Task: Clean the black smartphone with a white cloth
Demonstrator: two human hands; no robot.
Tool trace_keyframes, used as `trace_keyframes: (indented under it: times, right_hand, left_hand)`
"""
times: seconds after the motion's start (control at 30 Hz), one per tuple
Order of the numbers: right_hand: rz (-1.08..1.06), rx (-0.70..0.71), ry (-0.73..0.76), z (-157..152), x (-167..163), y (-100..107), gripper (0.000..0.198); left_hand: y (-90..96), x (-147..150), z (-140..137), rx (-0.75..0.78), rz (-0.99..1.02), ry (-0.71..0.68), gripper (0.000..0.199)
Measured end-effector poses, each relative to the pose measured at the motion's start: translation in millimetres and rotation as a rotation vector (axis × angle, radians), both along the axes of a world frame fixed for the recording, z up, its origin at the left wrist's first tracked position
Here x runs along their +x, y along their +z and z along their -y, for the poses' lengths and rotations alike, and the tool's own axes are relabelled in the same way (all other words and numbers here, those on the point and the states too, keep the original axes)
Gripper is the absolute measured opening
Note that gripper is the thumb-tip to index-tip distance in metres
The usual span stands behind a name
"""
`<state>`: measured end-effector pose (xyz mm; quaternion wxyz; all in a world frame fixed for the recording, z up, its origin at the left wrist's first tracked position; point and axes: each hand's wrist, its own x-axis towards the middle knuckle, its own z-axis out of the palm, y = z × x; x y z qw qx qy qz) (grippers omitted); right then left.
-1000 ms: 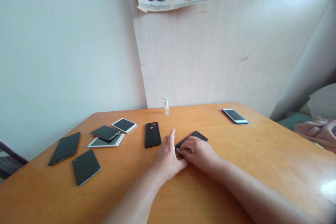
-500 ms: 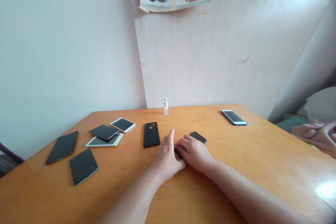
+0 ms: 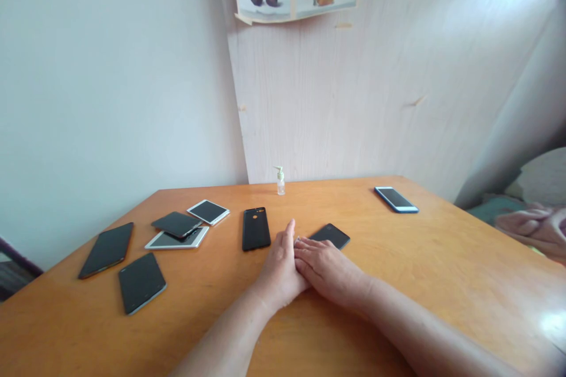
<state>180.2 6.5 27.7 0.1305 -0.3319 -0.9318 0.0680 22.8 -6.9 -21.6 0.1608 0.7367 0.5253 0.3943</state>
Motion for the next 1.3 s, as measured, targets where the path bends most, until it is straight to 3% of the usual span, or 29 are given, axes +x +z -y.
trace_keyframes:
  times: [0.07,0.23,0.43,0.67,0.73,0.83,0.9,0.97,1.07,1.13,1.3]
  right_hand:
    - [0.043,0.029,0.012,-6,5,-3,0.041]
    - [0.122,0.071,-0.125,-19,20,-11,0.039]
    - [0.013,-0.077,0.071,-4,12,-4,0.046]
    - [0.109,0.051,-0.404,-39,35,-17,0.043]
    - [0.095,0.074,-0.337,-33,31,-17,0.043]
    - [0.049,0.09,-0.079,-16,19,-15,0.043]
    - [0.031,0.084,0.001,-14,17,-13,0.042]
    - [0.035,0.07,-0.093,-22,23,-12,0.041]
    - [0.057,0.041,-0.352,-36,35,-13,0.041]
    - [0.063,0.034,-0.389,-36,36,-13,0.042]
    - [0.0,0.02,-0.003,-2,14,-9,0.045]
  left_hand:
    - [1.4,0,1,-0.01,0.001,0.009,0.106]
    - [3.5,0,2,-0.043,-0.015,0.034,0.11]
    - [-0.1,-1,1,-0.005,0.021,0.013,0.104]
    - [5.2,-1,3,-0.076,-0.029,0.056,0.112]
    - [6.0,-1,4,-0.062,-0.029,0.056,0.11]
    - [5.9,-1,4,-0.033,-0.016,0.035,0.104]
    - [5.5,-1,3,-0.023,-0.015,0.024,0.103]
    - [5.4,-2,4,-0.023,-0.039,0.036,0.106]
    - [6.1,-2,4,-0.029,-0.088,0.071,0.106]
    - [6.5,-3,4,-0.032,-0.109,0.08,0.106]
    - [6.4,-6,4,-0.012,-0.168,0.111,0.094]
